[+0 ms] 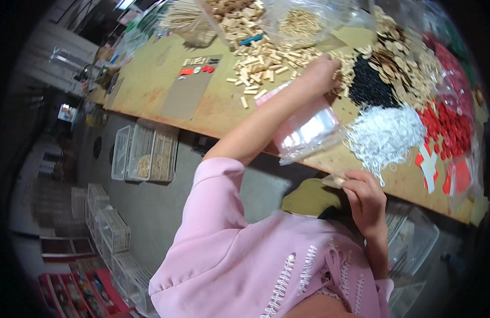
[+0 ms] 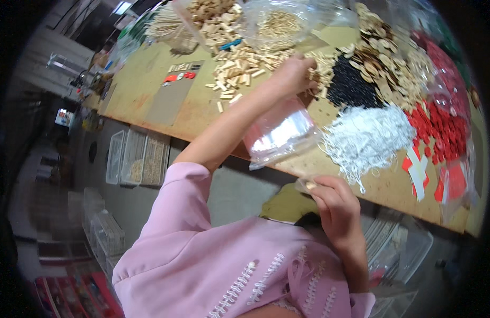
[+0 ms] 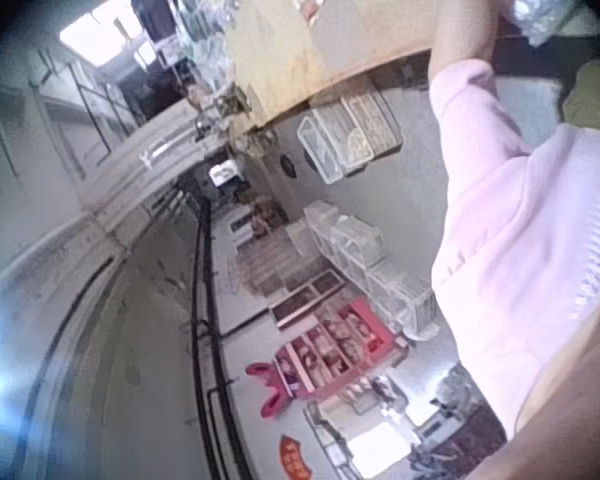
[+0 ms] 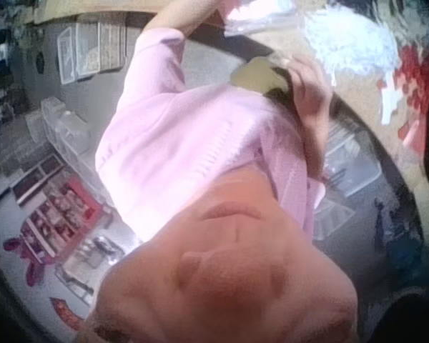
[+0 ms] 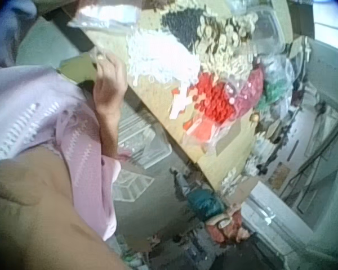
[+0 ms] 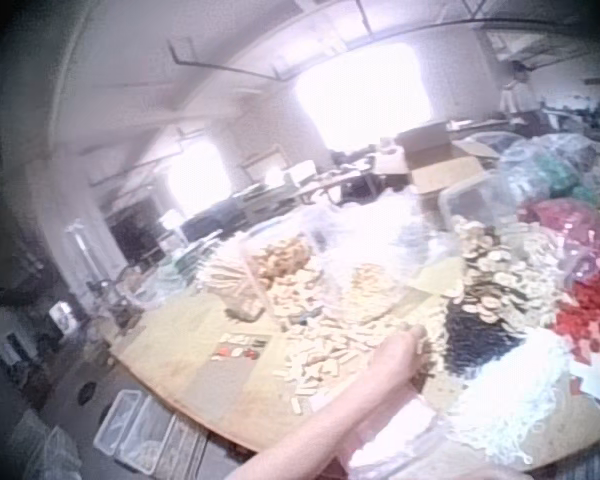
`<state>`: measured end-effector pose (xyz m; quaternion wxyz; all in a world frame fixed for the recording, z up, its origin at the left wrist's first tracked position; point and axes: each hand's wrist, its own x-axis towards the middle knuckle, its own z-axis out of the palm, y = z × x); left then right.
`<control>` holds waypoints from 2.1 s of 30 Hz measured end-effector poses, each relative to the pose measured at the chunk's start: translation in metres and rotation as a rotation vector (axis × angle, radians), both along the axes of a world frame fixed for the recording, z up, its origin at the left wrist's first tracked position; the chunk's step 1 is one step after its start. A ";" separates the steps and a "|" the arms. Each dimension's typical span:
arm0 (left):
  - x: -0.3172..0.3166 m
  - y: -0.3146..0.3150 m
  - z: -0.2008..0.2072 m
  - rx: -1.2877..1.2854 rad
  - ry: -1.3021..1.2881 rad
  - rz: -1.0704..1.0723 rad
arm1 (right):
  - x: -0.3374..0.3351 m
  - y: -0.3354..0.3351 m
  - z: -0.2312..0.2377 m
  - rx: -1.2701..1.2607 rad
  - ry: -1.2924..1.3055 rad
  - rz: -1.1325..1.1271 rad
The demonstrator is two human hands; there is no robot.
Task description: The person assembles small craft kits by selecting wooden pieces, beads, and strings from a workbench, then placing them into clear plastic bags. They also attach a small red flag to the assembled items before sealing and storing the bags.
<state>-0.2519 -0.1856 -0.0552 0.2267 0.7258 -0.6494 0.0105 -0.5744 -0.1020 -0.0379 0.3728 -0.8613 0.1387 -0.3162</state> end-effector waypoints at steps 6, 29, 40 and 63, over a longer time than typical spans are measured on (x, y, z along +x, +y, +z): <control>0.021 -0.007 -0.034 -0.054 -0.058 0.002 | 0.000 0.000 0.000 0.080 -0.013 0.078; 0.023 -0.006 -0.019 -0.025 0.087 0.047 | -0.004 0.002 0.001 0.065 0.072 0.049; 0.028 0.000 -0.013 -0.059 0.206 0.063 | 0.000 0.006 0.002 0.110 0.096 0.049; 0.036 0.007 -0.013 0.000 0.372 0.113 | 0.000 0.006 -0.003 0.030 0.139 0.065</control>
